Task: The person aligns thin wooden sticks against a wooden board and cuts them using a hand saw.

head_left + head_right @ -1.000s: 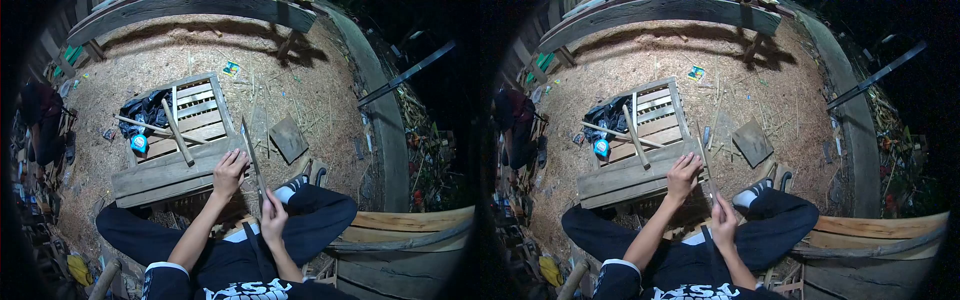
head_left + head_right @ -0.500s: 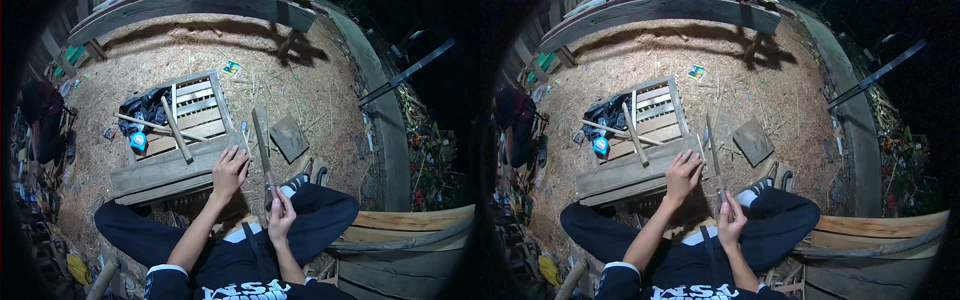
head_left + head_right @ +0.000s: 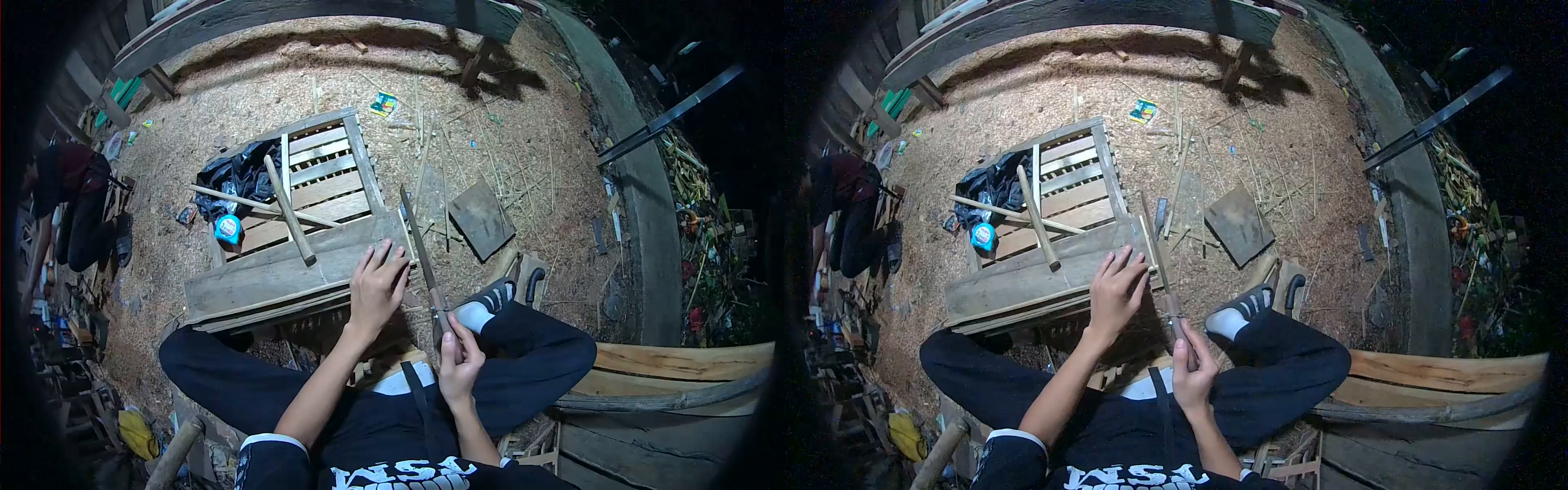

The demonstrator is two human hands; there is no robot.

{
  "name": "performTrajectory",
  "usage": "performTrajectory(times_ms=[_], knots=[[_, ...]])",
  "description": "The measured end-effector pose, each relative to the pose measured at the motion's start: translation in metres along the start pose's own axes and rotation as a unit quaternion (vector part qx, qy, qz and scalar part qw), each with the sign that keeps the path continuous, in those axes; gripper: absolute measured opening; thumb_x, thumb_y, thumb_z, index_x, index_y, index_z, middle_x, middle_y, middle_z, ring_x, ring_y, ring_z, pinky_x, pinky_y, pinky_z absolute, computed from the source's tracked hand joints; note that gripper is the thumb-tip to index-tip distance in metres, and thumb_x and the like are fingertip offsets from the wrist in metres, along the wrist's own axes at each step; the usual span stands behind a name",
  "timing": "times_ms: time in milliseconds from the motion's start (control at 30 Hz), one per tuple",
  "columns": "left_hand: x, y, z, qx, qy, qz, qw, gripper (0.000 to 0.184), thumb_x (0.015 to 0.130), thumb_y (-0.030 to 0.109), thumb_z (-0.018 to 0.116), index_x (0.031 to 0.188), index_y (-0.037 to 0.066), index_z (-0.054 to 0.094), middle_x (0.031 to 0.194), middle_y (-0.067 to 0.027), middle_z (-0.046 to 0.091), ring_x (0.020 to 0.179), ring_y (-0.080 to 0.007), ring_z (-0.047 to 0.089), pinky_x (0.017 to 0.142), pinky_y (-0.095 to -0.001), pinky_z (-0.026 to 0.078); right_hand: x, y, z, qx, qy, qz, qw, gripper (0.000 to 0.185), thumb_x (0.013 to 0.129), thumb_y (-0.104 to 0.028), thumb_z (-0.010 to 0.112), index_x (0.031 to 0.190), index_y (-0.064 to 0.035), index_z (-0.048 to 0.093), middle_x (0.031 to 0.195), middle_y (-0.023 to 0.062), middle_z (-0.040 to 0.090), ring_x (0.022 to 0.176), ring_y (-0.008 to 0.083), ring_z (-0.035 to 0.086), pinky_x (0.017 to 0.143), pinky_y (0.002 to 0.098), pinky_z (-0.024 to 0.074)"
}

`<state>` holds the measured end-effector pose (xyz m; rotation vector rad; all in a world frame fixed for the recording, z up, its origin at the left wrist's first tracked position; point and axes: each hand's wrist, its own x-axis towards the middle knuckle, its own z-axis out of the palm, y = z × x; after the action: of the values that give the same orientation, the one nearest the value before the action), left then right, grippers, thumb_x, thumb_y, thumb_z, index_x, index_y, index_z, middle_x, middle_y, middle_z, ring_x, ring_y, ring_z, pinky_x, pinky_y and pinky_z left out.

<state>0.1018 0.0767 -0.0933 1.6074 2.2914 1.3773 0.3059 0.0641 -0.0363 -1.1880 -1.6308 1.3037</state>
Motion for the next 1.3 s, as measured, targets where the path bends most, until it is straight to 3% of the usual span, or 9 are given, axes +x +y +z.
performTrajectory(times_ms=[133, 300, 500, 900, 1133, 1300], knots=[[-0.001, -0.003, -0.001, 0.018, -0.010, 0.018, 1.000, 0.027, 0.088, 0.007, 0.076, 0.115, 0.008, 0.074, 0.125, -0.0102, 0.076, 0.134, -0.0335, 0.062, 0.118, -0.0545, 0.042, 0.000, 0.000, -0.002, 0.037, 0.000, 0.060, 0.998, 0.035, 0.104, -0.007, 0.062, 0.135, 0.0092, 0.065, 0.134, 0.0227, 0.069, 0.125, 0.0271, 0.067, 0.105, 0.0365, 0.0518], [-0.002, -0.005, -0.003, 0.017, -0.035, 0.033, 0.999, 0.036, 0.080, 0.001, 0.075, 0.114, 0.010, 0.076, 0.129, -0.0052, 0.075, 0.135, -0.0314, 0.061, 0.118, -0.0551, 0.041, 0.010, -0.009, -0.003, -0.046, -0.028, -0.026, 0.998, 0.034, 0.104, -0.008, 0.062, 0.133, 0.0073, 0.067, 0.130, 0.0221, 0.072, 0.121, 0.0264, 0.070, 0.103, 0.0355, 0.0533], [0.004, -0.005, 0.001, 0.055, -0.036, 0.074, 0.995, 0.042, 0.072, 0.001, 0.078, 0.113, 0.010, 0.074, 0.130, -0.0041, 0.075, 0.137, -0.0283, 0.061, 0.120, -0.0574, 0.037, 0.013, -0.014, -0.002, -0.030, -0.013, -0.028, 0.999, 0.033, 0.104, -0.008, 0.062, 0.133, 0.0069, 0.067, 0.127, 0.0207, 0.074, 0.118, 0.0232, 0.070, 0.101, 0.0340, 0.0536], [0.000, -0.013, 0.002, 0.019, -0.025, 0.046, 0.998, 0.019, 0.087, 0.011, 0.078, 0.106, 0.007, 0.075, 0.124, -0.0107, 0.076, 0.130, -0.0292, 0.066, 0.112, -0.0497, 0.047, 0.005, -0.023, 0.007, 0.012, -0.013, 0.066, 0.998, 0.038, 0.106, -0.010, 0.061, 0.139, 0.0083, 0.062, 0.136, 0.0205, 0.068, 0.122, 0.0240, 0.067, 0.105, 0.0337, 0.0520], [0.007, -0.008, -0.001, 0.017, -0.003, 0.031, 0.999, 0.020, 0.087, 0.014, 0.080, 0.105, 0.006, 0.075, 0.120, -0.0104, 0.077, 0.129, -0.0304, 0.066, 0.105, -0.0476, 0.052, 0.005, -0.025, 0.009, -0.042, -0.008, 0.011, 0.999, 0.036, 0.106, -0.010, 0.062, 0.137, 0.0078, 0.064, 0.133, 0.0205, 0.070, 0.121, 0.0239, 0.068, 0.104, 0.0336, 0.0522], [0.015, -0.013, -0.004, -0.017, -0.028, 0.054, 0.998, 0.023, 0.087, 0.015, 0.080, 0.106, 0.003, 0.074, 0.114, -0.0111, 0.078, 0.134, -0.0309, 0.063, 0.103, -0.0481, 0.049, 0.000, -0.026, 0.012, 0.009, 0.005, 0.090, 0.996, 0.037, 0.106, -0.010, 0.061, 0.137, 0.0083, 0.064, 0.133, 0.0220, 0.070, 0.121, 0.0242, 0.068, 0.103, 0.0341, 0.0525]])
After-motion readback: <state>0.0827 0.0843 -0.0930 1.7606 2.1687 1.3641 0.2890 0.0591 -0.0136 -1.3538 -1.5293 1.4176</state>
